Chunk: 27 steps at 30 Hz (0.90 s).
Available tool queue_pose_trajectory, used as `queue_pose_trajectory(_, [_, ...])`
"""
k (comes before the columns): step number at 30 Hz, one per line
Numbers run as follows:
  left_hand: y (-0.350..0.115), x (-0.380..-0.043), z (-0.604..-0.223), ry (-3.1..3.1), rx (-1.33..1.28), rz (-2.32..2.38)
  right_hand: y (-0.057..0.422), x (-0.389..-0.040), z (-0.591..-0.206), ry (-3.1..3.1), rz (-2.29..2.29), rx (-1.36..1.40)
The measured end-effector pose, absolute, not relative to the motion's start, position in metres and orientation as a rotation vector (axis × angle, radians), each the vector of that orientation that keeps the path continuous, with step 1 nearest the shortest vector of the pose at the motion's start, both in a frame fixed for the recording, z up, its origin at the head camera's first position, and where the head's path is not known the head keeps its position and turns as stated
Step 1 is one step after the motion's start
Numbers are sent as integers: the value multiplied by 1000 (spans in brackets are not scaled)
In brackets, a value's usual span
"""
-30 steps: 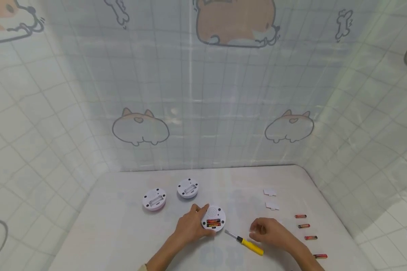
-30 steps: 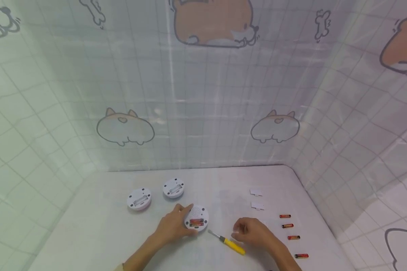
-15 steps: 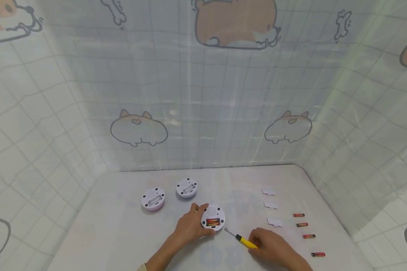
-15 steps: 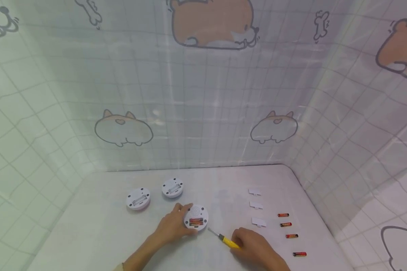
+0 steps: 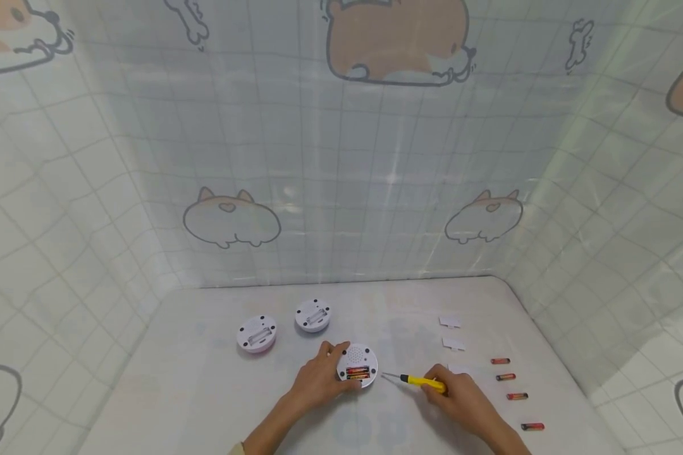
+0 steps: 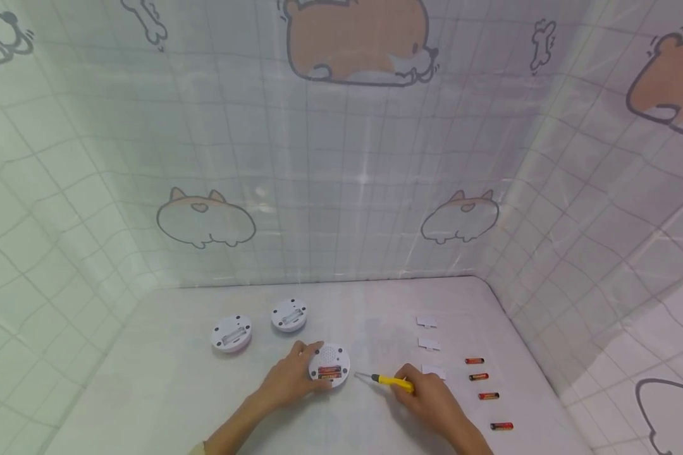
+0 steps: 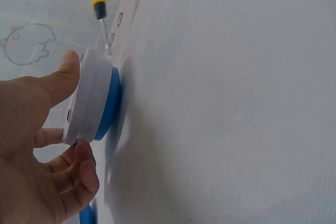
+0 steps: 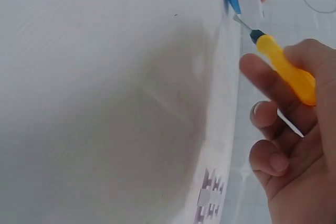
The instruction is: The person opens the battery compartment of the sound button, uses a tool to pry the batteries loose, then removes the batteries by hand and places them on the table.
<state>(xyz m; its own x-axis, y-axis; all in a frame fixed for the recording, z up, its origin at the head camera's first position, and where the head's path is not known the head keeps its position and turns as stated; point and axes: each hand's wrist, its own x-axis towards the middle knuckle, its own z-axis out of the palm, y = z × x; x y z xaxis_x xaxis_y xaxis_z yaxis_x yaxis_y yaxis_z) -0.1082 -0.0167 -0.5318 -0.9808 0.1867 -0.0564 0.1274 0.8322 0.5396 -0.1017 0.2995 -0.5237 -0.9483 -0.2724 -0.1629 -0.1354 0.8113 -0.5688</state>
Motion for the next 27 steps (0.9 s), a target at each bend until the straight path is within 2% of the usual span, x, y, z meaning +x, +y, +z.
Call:
queue_pose_trajectory(13, [-16, -105, -530, 2924, 256, 822, 295, -103, -516, 2714, -1376, -164])
queue_pose_trajectory(27, [-15, -104, -528, 2931, 258, 825, 292, -103, -517, 2573, -1678, -76])
